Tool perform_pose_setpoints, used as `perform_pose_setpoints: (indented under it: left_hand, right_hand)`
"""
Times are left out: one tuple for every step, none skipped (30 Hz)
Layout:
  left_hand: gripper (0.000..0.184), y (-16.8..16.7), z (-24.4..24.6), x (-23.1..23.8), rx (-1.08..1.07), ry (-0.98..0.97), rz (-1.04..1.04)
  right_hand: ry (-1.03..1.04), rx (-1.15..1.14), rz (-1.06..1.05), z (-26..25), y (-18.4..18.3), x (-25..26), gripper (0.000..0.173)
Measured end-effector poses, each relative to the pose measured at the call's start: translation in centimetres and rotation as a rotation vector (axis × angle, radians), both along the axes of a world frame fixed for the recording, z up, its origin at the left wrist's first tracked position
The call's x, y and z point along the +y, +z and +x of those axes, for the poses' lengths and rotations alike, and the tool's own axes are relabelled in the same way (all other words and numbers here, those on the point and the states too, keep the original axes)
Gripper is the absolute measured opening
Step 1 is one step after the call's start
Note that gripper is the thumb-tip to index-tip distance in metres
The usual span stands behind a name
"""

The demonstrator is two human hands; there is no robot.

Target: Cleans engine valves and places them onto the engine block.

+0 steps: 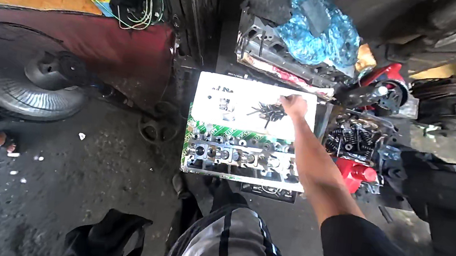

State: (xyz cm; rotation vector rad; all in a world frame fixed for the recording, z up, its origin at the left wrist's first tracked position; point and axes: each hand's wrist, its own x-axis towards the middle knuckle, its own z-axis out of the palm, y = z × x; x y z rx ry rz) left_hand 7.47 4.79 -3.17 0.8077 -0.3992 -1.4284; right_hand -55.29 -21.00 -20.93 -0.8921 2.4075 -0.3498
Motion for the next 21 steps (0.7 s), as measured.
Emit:
perform_pose_setpoints:
  left_hand:
    - [0.033,0.0,0.3,-0.2,0.05,-0.035,-0.036]
    - [0.035,-0.5,0.7,-0.4,0.09,-0.106,-0.121]
    - [0.037,-1.0,0.8,-0.8,0.061,-0.183,-0.23]
    - [0.038,-1.1,0.6,-1.2,-0.027,-0.217,-0.283]
    - [0.034,0.5,-1.6,-1.9,-0.132,-0.074,-0.144]
    - [0.032,1.8,-3.5,-2.8,-0.192,0.042,0.028]
    - [0.035,2.4,-4.7,-3.7,-0.224,0.056,0.163]
    - [0.038,2.3,-5.1,-4.7,-0.191,-0.012,0.22]
    - [0.039,2.3,-5.4,-5.7,-0.188,-0.13,0.184]
    - [0.034,2.4,-5.6,-6.8,-0.183,-0.273,0.093]
    - [0.022,3.2,-7.0,-8.6,-0.089,-0.349,0.093]
    - [0.019,4.1,-8.5,-10.3,-0.001,-0.433,0.086]
    - [0.02,4.5,-9.9,-11.7,0.09,-0.535,0.057]
    - [0.019,4.5,-11.1,-12.9,0.194,-0.641,0.02]
    - [0.026,4.3,-12.0,-13.9,0.284,-0.702,-0.025]
    - [0.034,4.3,-12.6,-14.5,0.307,-0.684,-0.039]
    - [0.041,4.6,-13.0,-14.7,0.262,-0.629,-0.035]
    - [0.044,4.8,-13.0,-14.8,0.192,-0.581,-0.045]
    - [0.041,5.0,-12.9,-14.8,0.124,-0.54,-0.052]
    - [0.036,5.2,-12.6,-14.8,0.053,-0.503,-0.041]
    - [0.03,5.4,-12.1,-14.8,-0.029,-0.456,-0.004]
  right_hand:
    - [0.013,-0.006,-0.109,0.8,0.8,1.0,0.05]
    - [0.037,-0.049,-0.26,2.0,2.3,2.1,0.045]
    - [0.072,-0.133,-0.432,3.5,4.2,3.4,0.04]
    - [0.114,-0.244,-0.582,5.4,6.5,4.7,0.035]
    - [0.156,-0.362,-0.706,7.8,8.7,6.1,0.033]
    - [0.2,-0.486,-0.818,10.3,10.7,7.4,0.034]
    - [0.256,-0.581,-0.919,12.8,12.5,8.6,0.036]
    - [0.326,-0.644,-1.0,15.0,14.3,9.6,0.037]
    - [0.421,-0.68,-1.057,17.3,16.3,10.3,0.036]
    - [0.521,-0.695,-1.102,19.5,18.1,10.8,0.034]
    - [0.598,-0.676,-1.122,21.7,19.6,11.3,0.033]
    - [0.661,-0.638,-1.124,24.0,20.8,11.8,0.032]
    - [0.725,-0.579,-1.117,26.1,21.5,12.3,0.031]
    - [0.789,-0.481,-1.101,28.0,22.0,12.7,0.031]
    - [0.839,-0.36,-1.09,29.6,22.1,12.9,0.029]
    - [0.867,-0.213,-1.081,30.9,22.1,13.0,0.023]
    - [0.87,-0.094,-1.065,31.8,22.3,13.4,0.02]
    - [0.864,-0.031,-1.034,32.5,22.5,13.9,0.029]
    - [0.855,-0.06,-0.998,33.2,22.6,14.5,0.046]
    - [0.841,-0.164,-0.981,33.9,22.5,15.3,0.058]
    - [0.803,-0.324,-0.986,34.7,22.1,16.0,0.067]
